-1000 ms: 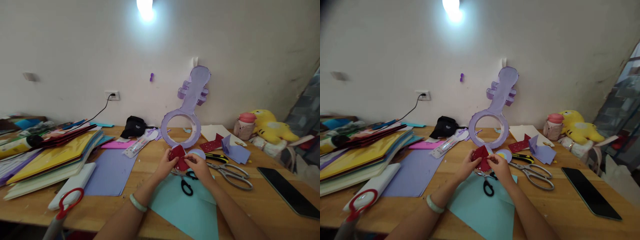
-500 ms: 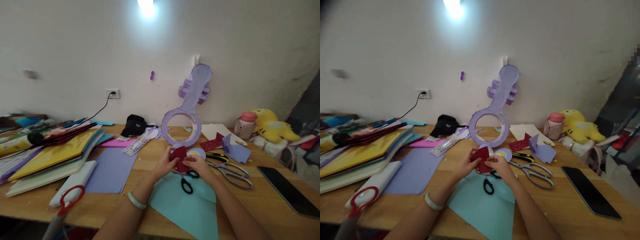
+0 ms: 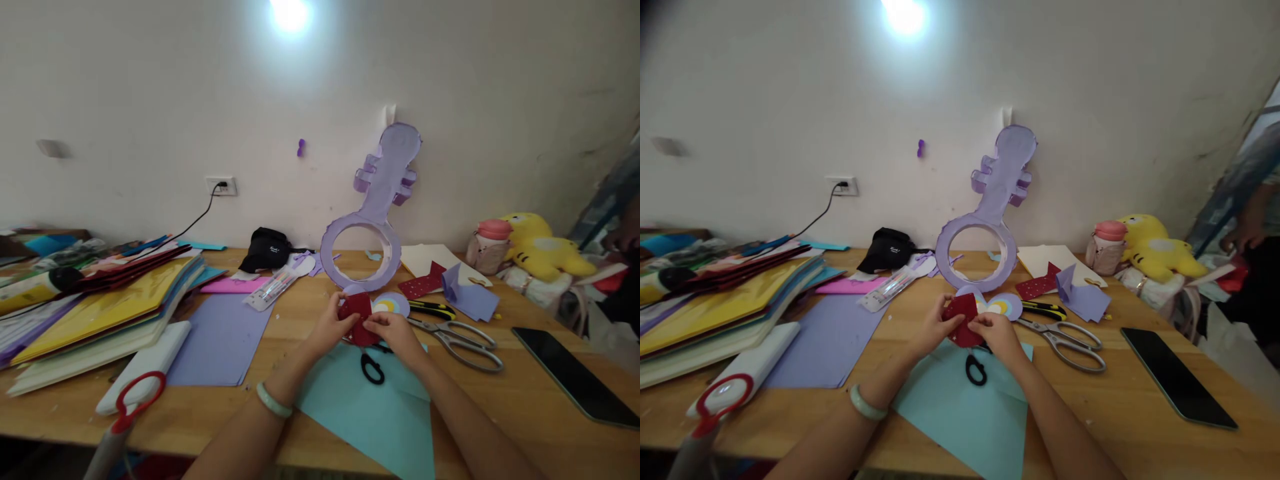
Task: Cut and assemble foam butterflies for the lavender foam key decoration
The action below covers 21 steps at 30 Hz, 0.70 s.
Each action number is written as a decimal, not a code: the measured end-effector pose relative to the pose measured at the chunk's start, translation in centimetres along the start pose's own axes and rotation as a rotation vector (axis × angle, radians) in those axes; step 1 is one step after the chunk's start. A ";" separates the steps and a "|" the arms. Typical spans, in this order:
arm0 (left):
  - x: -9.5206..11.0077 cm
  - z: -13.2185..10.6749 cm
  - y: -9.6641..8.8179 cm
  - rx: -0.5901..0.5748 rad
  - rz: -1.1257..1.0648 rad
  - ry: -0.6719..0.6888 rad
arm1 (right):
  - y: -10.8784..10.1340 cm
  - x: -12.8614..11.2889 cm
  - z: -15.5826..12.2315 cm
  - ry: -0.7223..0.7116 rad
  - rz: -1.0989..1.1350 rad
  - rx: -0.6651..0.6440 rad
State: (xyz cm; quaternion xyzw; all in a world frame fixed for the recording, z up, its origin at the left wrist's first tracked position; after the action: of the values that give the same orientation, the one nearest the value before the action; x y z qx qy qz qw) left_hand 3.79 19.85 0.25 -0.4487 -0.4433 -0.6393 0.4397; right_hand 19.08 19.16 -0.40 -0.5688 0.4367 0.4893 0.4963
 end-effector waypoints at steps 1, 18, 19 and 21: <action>0.0 0.0 -0.1 0.005 -0.029 -0.027 | -0.2 -0.1 0.1 -0.008 0.006 0.005; 0.2 -0.5 0.4 -0.202 -0.360 -0.223 | -2.4 -2.9 -1.0 -0.560 -0.154 0.063; 0.2 -0.5 0.4 -0.213 -0.362 -0.228 | -2.4 -2.9 -1.1 -0.565 -0.158 0.050; 0.2 -0.5 0.4 -0.220 -0.355 -0.235 | -2.4 -3.1 -1.3 -0.562 -0.181 0.034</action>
State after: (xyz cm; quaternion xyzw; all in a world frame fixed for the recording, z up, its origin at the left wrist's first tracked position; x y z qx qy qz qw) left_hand 4.01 19.22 0.36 -0.4803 -0.4912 -0.6944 0.2141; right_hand 21.15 18.21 3.00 -0.4390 0.2378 0.5742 0.6489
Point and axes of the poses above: each hand's wrist, its own z-axis towards the middle knuckle, its own y-axis out of the palm, x = y × z, the point moved 4 cm from there along z, towards the middle knuckle, and after that the axes turned 6 degrees about y, right-handed, at the moved point
